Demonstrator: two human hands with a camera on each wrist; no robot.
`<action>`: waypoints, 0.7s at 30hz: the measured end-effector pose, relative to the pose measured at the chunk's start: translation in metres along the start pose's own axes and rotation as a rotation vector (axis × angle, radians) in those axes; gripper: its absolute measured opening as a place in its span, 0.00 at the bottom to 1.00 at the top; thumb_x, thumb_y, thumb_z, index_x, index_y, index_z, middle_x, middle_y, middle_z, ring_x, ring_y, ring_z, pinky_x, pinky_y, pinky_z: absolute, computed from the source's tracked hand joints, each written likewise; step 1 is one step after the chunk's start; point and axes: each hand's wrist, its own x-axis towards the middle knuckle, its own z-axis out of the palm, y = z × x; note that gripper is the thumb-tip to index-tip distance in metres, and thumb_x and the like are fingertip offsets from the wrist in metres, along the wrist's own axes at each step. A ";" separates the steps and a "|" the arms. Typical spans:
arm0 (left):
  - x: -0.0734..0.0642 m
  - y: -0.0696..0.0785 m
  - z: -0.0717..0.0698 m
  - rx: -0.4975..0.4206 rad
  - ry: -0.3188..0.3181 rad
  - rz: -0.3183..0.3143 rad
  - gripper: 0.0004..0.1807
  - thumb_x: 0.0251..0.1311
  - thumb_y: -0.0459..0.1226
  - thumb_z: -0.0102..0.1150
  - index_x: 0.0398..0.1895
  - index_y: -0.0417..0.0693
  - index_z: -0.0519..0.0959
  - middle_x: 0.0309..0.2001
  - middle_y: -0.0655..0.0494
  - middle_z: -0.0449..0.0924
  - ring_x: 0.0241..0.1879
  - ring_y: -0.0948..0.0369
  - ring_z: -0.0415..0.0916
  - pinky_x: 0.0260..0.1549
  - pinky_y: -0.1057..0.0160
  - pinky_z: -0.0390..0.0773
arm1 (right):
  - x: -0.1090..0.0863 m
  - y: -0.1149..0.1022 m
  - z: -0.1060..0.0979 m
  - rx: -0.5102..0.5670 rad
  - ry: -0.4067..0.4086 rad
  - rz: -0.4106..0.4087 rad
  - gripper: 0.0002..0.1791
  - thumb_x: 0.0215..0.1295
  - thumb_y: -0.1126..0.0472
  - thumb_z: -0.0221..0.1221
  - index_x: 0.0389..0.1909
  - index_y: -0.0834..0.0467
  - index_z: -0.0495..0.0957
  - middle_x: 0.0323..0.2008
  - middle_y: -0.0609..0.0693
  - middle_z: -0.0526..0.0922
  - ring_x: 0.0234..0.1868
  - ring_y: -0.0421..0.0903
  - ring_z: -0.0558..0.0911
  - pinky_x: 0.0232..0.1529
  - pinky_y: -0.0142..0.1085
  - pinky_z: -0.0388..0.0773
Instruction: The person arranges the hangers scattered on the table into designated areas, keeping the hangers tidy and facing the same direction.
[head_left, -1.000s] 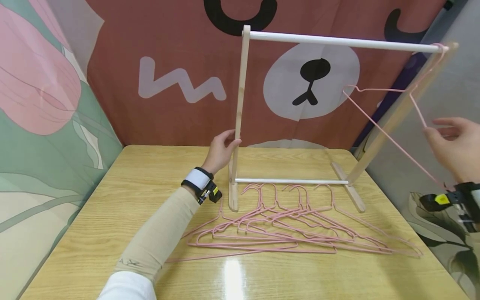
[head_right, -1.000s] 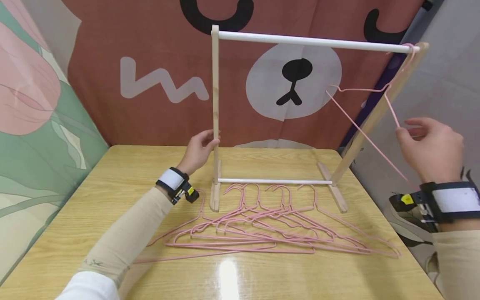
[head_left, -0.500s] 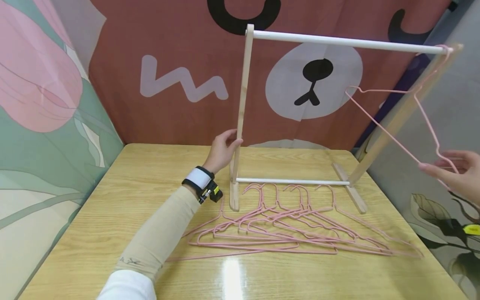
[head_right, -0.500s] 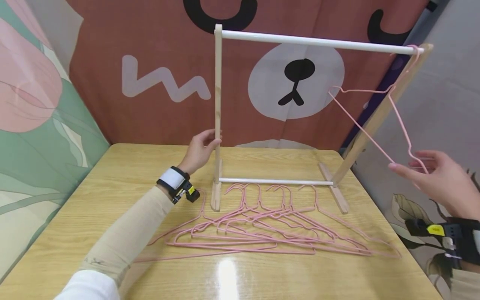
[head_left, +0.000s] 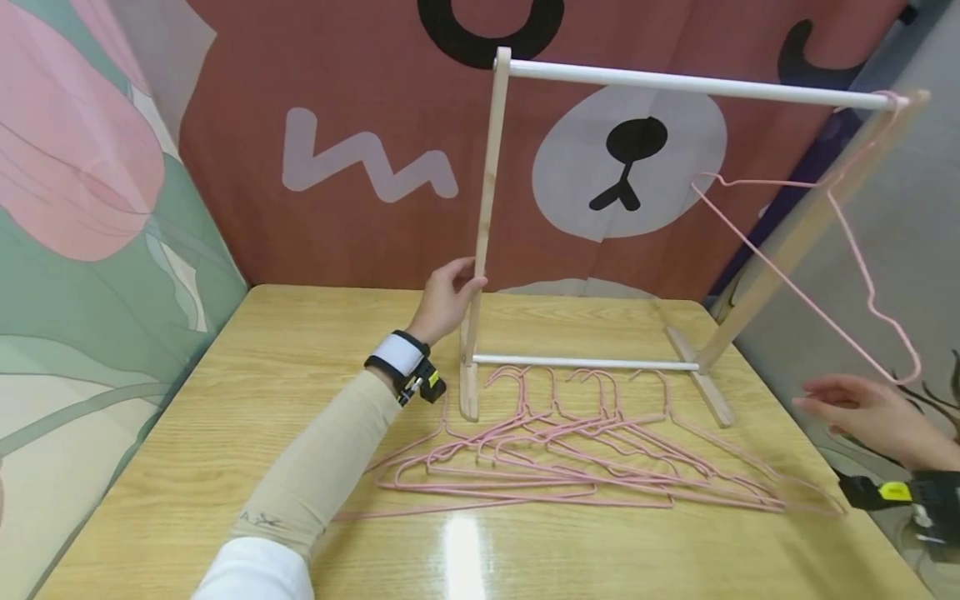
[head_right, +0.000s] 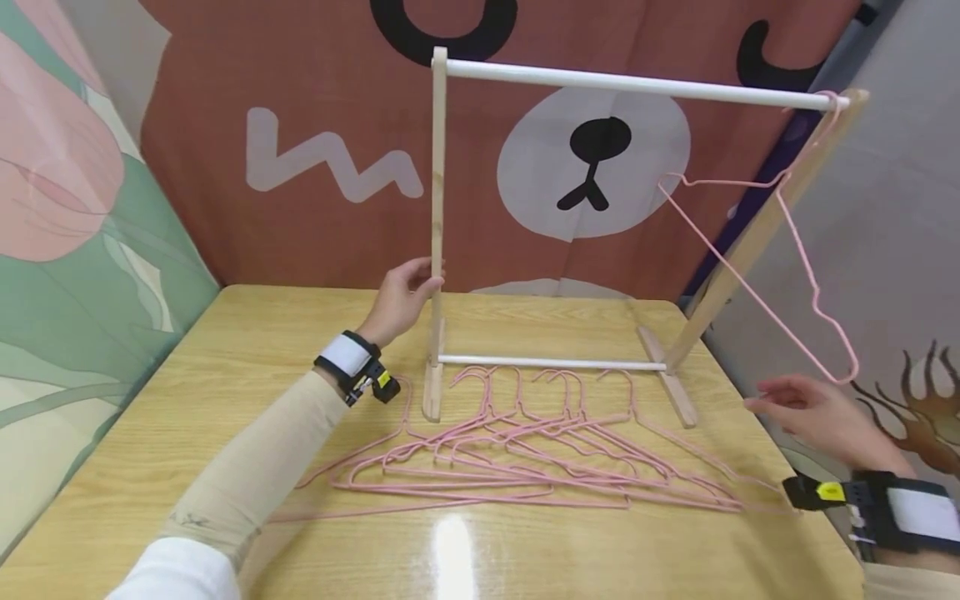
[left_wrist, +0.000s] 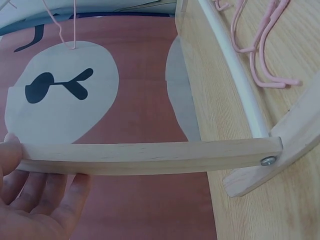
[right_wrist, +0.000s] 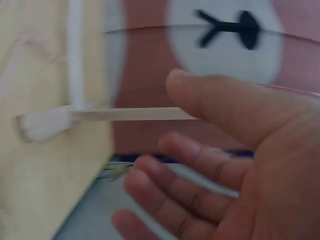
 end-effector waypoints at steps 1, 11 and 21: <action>0.000 0.000 -0.001 0.004 0.002 0.001 0.19 0.73 0.34 0.57 0.63 0.34 0.76 0.52 0.40 0.81 0.52 0.49 0.80 0.53 0.55 0.82 | 0.004 -0.001 0.006 -0.025 -0.038 -0.005 0.30 0.76 0.55 0.59 0.60 0.79 0.68 0.47 0.70 0.81 0.36 0.30 0.79 0.31 0.32 0.80; -0.001 -0.001 0.000 0.009 -0.013 -0.015 0.21 0.73 0.35 0.58 0.65 0.36 0.75 0.53 0.41 0.81 0.53 0.50 0.80 0.54 0.54 0.81 | 0.018 0.028 0.061 0.024 -0.175 -0.255 0.11 0.66 0.70 0.65 0.44 0.72 0.77 0.32 0.48 0.84 0.32 0.29 0.78 0.31 0.30 0.78; -0.001 -0.002 0.000 0.012 -0.003 -0.013 0.21 0.73 0.35 0.58 0.65 0.36 0.75 0.53 0.41 0.81 0.53 0.50 0.80 0.54 0.54 0.82 | 0.014 0.039 0.084 0.043 -0.337 -0.223 0.07 0.68 0.65 0.64 0.39 0.64 0.77 0.28 0.44 0.80 0.28 0.31 0.75 0.27 0.30 0.73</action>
